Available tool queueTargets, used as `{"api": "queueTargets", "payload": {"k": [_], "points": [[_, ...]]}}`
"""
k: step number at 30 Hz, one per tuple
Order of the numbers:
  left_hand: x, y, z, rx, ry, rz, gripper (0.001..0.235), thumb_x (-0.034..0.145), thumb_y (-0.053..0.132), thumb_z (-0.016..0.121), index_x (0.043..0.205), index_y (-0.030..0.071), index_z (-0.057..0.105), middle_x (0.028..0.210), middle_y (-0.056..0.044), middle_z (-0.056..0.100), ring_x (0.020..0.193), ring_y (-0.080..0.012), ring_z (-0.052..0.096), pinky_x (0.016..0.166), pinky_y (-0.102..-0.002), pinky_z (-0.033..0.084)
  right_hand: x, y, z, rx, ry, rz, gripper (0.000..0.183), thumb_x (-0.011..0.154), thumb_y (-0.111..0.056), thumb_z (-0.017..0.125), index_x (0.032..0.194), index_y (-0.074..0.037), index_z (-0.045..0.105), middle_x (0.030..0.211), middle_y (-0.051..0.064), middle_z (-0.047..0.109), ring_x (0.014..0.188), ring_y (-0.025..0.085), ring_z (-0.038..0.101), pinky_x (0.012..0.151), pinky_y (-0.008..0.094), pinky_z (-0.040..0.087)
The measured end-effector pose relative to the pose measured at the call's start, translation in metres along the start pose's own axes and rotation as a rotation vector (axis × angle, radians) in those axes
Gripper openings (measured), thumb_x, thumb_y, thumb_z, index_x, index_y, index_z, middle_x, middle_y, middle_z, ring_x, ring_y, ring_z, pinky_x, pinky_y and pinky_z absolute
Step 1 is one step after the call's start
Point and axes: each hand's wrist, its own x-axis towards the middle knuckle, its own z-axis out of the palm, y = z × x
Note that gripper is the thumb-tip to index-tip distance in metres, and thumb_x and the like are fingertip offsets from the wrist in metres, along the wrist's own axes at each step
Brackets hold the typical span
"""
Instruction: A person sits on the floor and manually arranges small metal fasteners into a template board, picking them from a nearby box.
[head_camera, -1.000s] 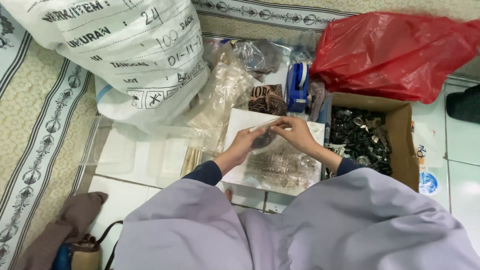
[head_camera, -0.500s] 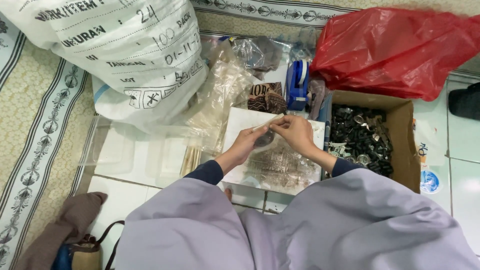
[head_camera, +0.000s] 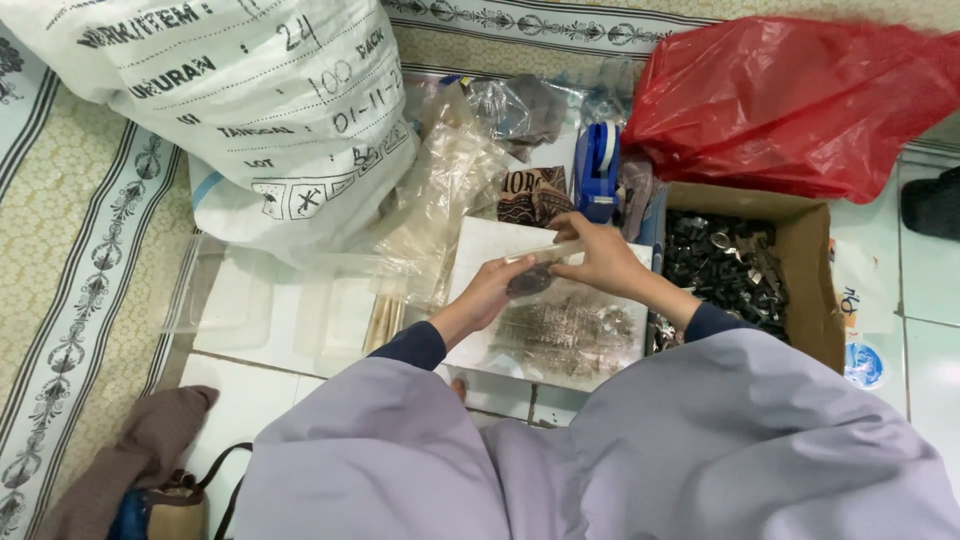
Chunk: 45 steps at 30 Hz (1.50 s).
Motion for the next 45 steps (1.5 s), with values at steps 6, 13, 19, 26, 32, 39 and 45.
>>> {"api": "queueTargets", "payload": {"k": [6, 13, 19, 26, 32, 39, 45], "points": [[0.004, -0.003, -0.006, -0.051, -0.029, 0.016, 0.049, 0.104, 0.032, 0.064, 0.139, -0.002, 0.059, 0.143, -0.024, 0.055, 0.140, -0.0366, 0.046, 0.115, -0.050, 0.039, 0.005, -0.009, -0.020, 0.207, -0.150, 0.005, 0.052, 0.079, -0.026, 0.086, 0.126, -0.012, 0.068, 0.121, 0.017, 0.073, 0.124, 0.042, 0.061, 0.107, 0.059, 0.043], [-0.006, 0.009, 0.001, 0.007, -0.022, 0.012, 0.051, 0.102, 0.033, 0.069, 0.138, -0.001, 0.060, 0.141, -0.022, 0.058, 0.138, -0.0363, 0.049, 0.112, -0.050, 0.042, 0.003, -0.001, -0.016, 0.346, -0.167, 0.019, 0.025, 0.093, -0.031, 0.077, 0.104, -0.009, 0.078, 0.105, 0.013, 0.078, 0.113, 0.034, 0.069, 0.105, 0.050, 0.046], [-0.008, 0.020, 0.006, 0.123, 0.038, 0.052, 0.058, 0.087, 0.021, 0.085, 0.133, -0.005, 0.060, 0.131, -0.025, 0.063, 0.128, -0.0363, 0.057, 0.102, -0.049, 0.052, 0.005, -0.004, -0.011, 0.399, -0.153, 0.041, 0.019, 0.095, -0.028, 0.074, 0.095, -0.010, 0.079, 0.089, 0.009, 0.080, 0.095, 0.025, 0.073, 0.096, 0.043, 0.051], [-0.005, 0.014, 0.008, 0.270, 0.144, 0.140, 0.062, 0.075, 0.029, 0.093, 0.127, 0.007, 0.067, 0.119, -0.017, 0.067, 0.118, -0.0281, 0.064, 0.094, -0.040, 0.057, 0.012, 0.010, 0.002, 0.458, -0.124, 0.036, 0.025, 0.102, -0.025, 0.064, 0.093, -0.009, 0.080, 0.081, 0.008, 0.075, 0.078, 0.019, 0.065, 0.078, 0.036, 0.051], [-0.007, 0.021, 0.010, 0.286, 0.126, 0.173, 0.056, 0.075, 0.029, 0.093, 0.118, 0.001, 0.071, 0.113, -0.021, 0.071, 0.109, -0.0272, 0.066, 0.090, -0.041, 0.057, 0.011, 0.007, 0.003, 0.533, -0.088, 0.040, 0.025, 0.103, -0.023, 0.063, 0.094, -0.008, 0.080, 0.078, 0.007, 0.073, 0.076, 0.015, 0.060, 0.072, 0.032, 0.048], [-0.014, 0.030, 0.003, 0.250, 0.107, 0.172, 0.037, 0.082, 0.019, 0.086, 0.107, -0.005, 0.072, 0.100, -0.024, 0.075, 0.093, -0.0243, 0.073, 0.081, -0.037, 0.062, 0.002, -0.020, -0.020, 0.611, -0.145, -0.034, 0.015, 0.094, -0.015, 0.074, 0.100, -0.002, 0.079, 0.085, 0.014, 0.075, 0.085, 0.021, 0.065, 0.077, 0.035, 0.053], [-0.019, 0.035, 0.001, 0.225, 0.093, 0.183, 0.046, 0.086, 0.031, 0.084, 0.117, -0.001, 0.073, 0.113, -0.021, 0.073, 0.110, -0.0270, 0.069, 0.092, -0.041, 0.059, -0.006, -0.038, -0.021, 0.690, -0.132, 0.034, 0.015, 0.095, -0.014, 0.072, 0.102, -0.003, 0.078, 0.086, 0.011, 0.074, 0.084, 0.017, 0.064, 0.079, 0.033, 0.053]]}}
